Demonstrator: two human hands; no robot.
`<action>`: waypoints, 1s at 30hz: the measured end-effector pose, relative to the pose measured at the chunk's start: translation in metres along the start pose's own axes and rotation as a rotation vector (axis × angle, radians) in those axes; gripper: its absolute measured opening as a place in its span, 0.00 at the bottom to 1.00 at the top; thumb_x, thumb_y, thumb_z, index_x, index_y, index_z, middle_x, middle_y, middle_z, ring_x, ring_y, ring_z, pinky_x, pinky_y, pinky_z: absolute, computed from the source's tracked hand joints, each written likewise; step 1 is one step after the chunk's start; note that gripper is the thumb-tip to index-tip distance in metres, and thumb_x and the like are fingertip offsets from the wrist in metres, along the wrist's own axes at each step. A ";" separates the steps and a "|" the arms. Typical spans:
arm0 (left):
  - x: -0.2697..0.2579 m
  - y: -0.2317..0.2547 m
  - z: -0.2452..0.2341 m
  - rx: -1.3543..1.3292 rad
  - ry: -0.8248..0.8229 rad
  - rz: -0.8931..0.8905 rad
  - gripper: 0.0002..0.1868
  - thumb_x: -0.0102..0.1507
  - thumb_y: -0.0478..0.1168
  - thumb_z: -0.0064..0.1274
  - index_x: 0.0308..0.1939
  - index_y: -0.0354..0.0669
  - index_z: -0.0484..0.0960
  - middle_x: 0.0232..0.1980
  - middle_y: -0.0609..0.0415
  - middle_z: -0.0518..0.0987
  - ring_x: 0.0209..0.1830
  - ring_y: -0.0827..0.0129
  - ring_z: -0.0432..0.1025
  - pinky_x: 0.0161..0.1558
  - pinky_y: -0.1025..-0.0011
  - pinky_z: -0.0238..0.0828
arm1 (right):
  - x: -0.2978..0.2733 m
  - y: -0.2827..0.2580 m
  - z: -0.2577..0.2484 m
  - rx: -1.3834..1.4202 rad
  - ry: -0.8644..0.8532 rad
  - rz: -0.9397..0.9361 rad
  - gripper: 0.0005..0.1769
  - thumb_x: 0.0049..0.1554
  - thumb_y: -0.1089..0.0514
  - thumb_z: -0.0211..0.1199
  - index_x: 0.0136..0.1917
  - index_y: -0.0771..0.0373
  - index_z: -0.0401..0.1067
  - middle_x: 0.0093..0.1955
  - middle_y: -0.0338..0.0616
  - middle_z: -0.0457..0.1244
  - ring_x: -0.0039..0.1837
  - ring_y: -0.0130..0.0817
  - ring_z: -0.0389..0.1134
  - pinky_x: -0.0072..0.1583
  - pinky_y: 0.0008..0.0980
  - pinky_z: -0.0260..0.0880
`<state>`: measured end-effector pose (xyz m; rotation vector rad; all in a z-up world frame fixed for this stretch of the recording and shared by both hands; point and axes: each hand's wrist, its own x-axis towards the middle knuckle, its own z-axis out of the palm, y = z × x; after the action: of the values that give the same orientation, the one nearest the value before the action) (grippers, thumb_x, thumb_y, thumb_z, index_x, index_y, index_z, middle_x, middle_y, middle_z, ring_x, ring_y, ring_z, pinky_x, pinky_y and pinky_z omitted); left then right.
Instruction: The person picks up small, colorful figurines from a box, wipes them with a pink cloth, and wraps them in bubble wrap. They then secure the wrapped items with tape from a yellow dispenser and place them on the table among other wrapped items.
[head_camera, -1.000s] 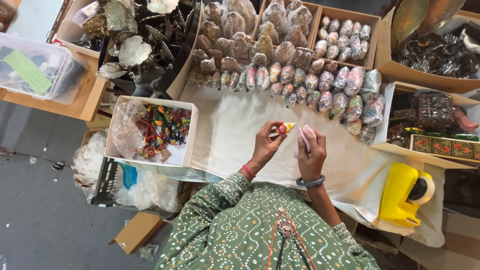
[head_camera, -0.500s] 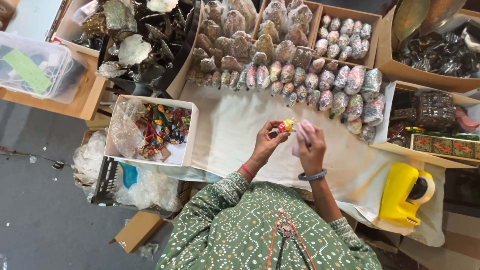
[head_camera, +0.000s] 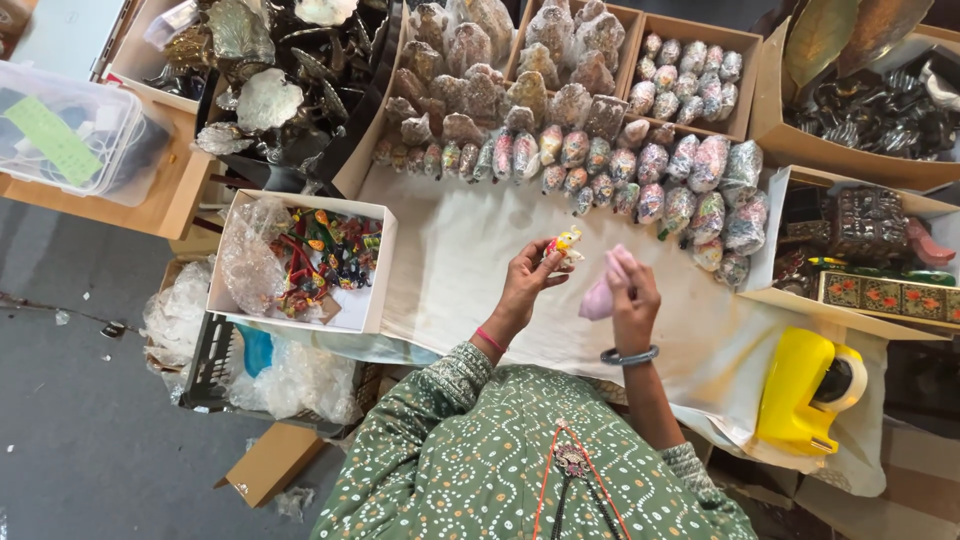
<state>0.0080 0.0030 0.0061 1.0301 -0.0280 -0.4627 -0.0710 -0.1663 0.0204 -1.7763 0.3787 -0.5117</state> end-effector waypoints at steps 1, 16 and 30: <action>-0.001 -0.001 0.001 0.000 -0.001 -0.002 0.20 0.70 0.42 0.53 0.63 0.36 0.73 0.55 0.54 0.81 0.48 0.71 0.80 0.50 0.70 0.80 | 0.003 -0.004 0.000 -0.001 0.002 0.002 0.18 0.61 0.67 0.63 0.65 0.62 0.77 0.60 0.42 0.66 0.55 0.29 0.67 0.53 0.29 0.69; 0.003 -0.007 -0.014 -0.343 -0.094 -0.108 0.19 0.74 0.50 0.48 0.59 0.38 0.78 0.52 0.48 0.83 0.39 0.76 0.73 0.43 0.74 0.76 | -0.012 -0.014 0.009 -0.391 -0.142 -0.296 0.25 0.52 0.71 0.64 0.62 0.57 0.76 0.59 0.48 0.66 0.56 0.41 0.70 0.54 0.34 0.73; -0.002 -0.013 -0.002 0.073 0.070 0.135 0.20 0.65 0.38 0.62 0.56 0.35 0.71 0.51 0.51 0.79 0.47 0.72 0.76 0.50 0.72 0.80 | -0.015 -0.036 0.031 -0.488 -0.103 -0.391 0.28 0.50 0.71 0.64 0.64 0.60 0.74 0.63 0.52 0.62 0.62 0.50 0.67 0.61 0.40 0.70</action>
<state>0.0025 0.0001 -0.0056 1.1075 -0.0520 -0.3042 -0.0676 -0.1239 0.0469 -2.3612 0.0799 -0.6341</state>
